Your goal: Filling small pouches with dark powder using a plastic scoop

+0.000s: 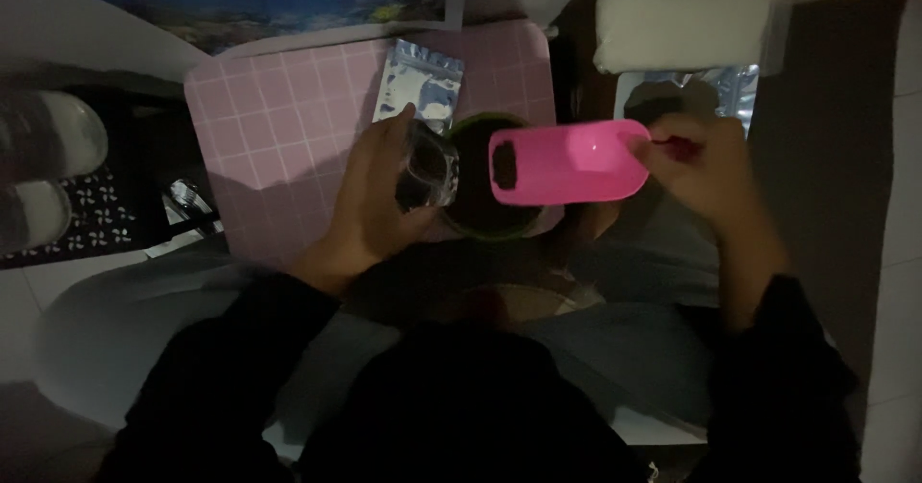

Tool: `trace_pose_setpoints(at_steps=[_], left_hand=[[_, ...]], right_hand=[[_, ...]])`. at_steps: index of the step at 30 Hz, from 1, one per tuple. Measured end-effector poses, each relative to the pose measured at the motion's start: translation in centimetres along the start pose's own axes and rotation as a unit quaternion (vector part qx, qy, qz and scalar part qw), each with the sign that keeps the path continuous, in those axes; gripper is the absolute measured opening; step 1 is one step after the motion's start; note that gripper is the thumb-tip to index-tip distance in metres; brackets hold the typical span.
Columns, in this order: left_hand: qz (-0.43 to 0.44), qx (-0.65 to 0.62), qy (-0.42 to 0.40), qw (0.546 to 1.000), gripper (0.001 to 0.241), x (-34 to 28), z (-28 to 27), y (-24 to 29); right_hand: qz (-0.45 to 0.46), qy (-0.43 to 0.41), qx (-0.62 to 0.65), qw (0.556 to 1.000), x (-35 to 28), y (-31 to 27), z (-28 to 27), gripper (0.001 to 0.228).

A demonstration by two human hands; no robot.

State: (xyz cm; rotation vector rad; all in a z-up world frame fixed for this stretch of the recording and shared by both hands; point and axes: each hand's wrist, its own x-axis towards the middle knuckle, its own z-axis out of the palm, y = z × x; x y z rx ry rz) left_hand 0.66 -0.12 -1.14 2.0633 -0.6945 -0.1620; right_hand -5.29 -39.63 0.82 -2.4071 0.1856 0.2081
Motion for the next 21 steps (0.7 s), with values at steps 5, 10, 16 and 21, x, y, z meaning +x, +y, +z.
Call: trace_pose_setpoints(at_steps=[5,10,16,21], left_hand=[[-0.003,0.007,0.003,1.0,0.095,-0.1,0.0,-0.3],[0.029,-0.007,0.03,0.999,0.093,0.1,-0.3,0.5],[0.013,0.004,0.03,0.999,0.092,0.0,-0.5,0.4],[0.011,0.002,0.027,1.0,0.086,0.3,-0.7,0.8]], right_hand=[[-0.052,0.032,0.062,0.996,0.2,-0.7,-0.6,0.012],[-0.07,0.053,0.123,0.988,0.1,-2.1,-0.8,0.014],[-0.116,0.069,0.083,0.987,0.4,-2.5,-0.8,0.011],[-0.086,0.087,0.105,0.987,0.2,-2.6,-0.8,0.018]])
